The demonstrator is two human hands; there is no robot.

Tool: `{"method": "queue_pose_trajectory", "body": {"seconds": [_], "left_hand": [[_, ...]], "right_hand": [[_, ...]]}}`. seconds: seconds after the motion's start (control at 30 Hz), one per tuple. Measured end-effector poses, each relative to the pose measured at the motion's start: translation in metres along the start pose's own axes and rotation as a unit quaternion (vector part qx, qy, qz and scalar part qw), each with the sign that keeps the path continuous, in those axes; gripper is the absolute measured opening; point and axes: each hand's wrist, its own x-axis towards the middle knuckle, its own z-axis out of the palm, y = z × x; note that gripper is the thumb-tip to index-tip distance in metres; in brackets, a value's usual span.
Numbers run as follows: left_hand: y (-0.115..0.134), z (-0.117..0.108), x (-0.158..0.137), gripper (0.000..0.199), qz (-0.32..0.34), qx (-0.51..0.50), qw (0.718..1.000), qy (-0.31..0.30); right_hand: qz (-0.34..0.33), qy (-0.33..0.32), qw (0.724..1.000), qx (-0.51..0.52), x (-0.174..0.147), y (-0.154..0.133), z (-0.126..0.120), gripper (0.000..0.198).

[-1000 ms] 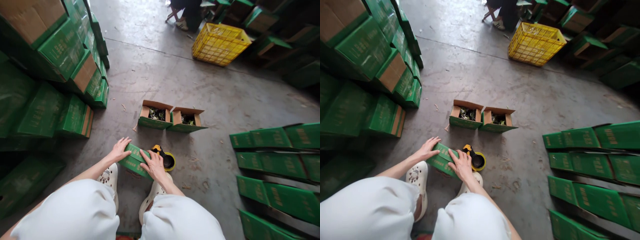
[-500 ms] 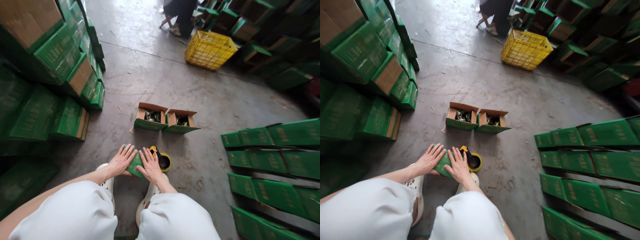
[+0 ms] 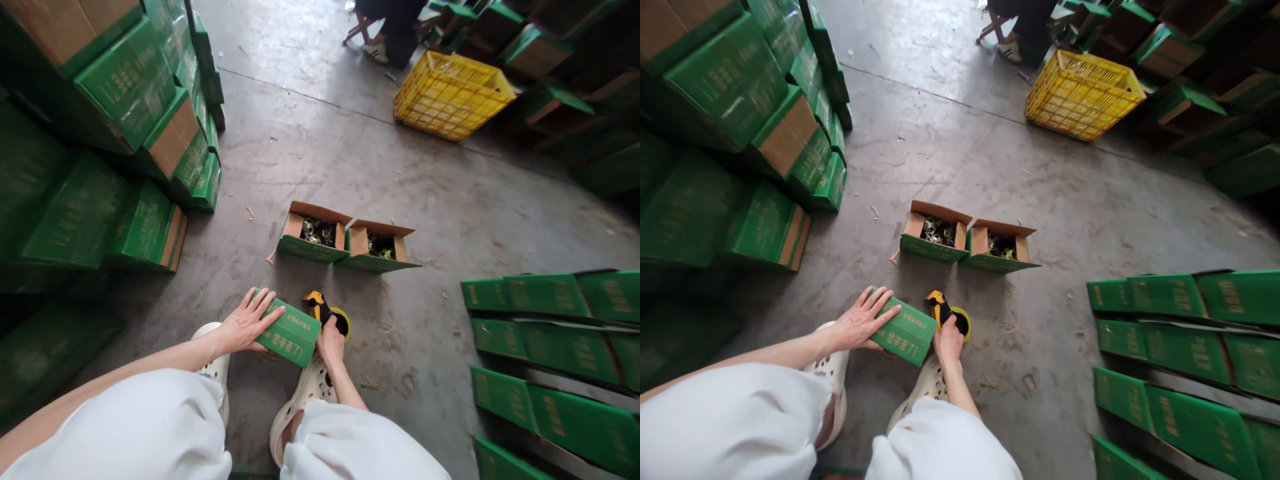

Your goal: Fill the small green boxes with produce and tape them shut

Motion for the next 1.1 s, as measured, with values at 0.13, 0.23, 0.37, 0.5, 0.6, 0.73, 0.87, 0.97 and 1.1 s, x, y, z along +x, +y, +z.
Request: {"method": "queue_pose_trajectory", "body": {"seconds": [0.13,0.23,0.37,0.5,0.6,0.73,0.87,0.97,1.1], "left_hand": [[0.003,-0.007,0.005,0.116,-0.013,0.005,1.000,0.004],[0.004,-0.010,0.011,0.116,-0.035,0.007,0.999,0.004],[0.005,-0.008,0.013,0.112,-0.047,-0.003,0.999,0.004],[0.004,0.000,0.008,0.106,-0.042,-0.032,0.999,0.005],[-0.001,0.004,0.005,0.112,-0.032,-0.067,0.997,0.005],[-0.016,-0.001,-0.005,0.106,-0.041,-0.189,0.981,0.028],[-0.028,-0.016,-0.027,0.059,-0.152,-0.406,0.892,0.127],[-0.032,-0.029,-0.034,0.040,-0.303,-0.577,0.745,0.141],[-0.033,-0.045,-0.021,0.043,-0.388,-0.652,0.639,0.128]], "right_hand": [[0.036,0.037,0.998,0.038,0.000,0.008,-0.036,0.038],[0.001,0.083,0.984,0.157,-0.016,0.015,-0.088,0.047],[-0.195,-0.044,0.944,0.261,-0.041,-0.017,-0.143,0.048],[-0.297,-0.156,0.919,0.206,-0.045,-0.068,-0.145,0.044],[-0.294,-0.156,0.929,0.163,-0.038,-0.085,-0.133,0.046],[-0.304,-0.186,0.922,0.154,-0.032,-0.085,-0.131,0.046],[-0.297,-0.226,0.913,0.165,-0.029,-0.086,-0.136,0.046],[-0.290,-0.247,0.910,0.166,-0.025,-0.089,-0.135,0.046],[-0.286,-0.262,0.906,0.169,-0.021,-0.091,-0.133,0.045]]}}
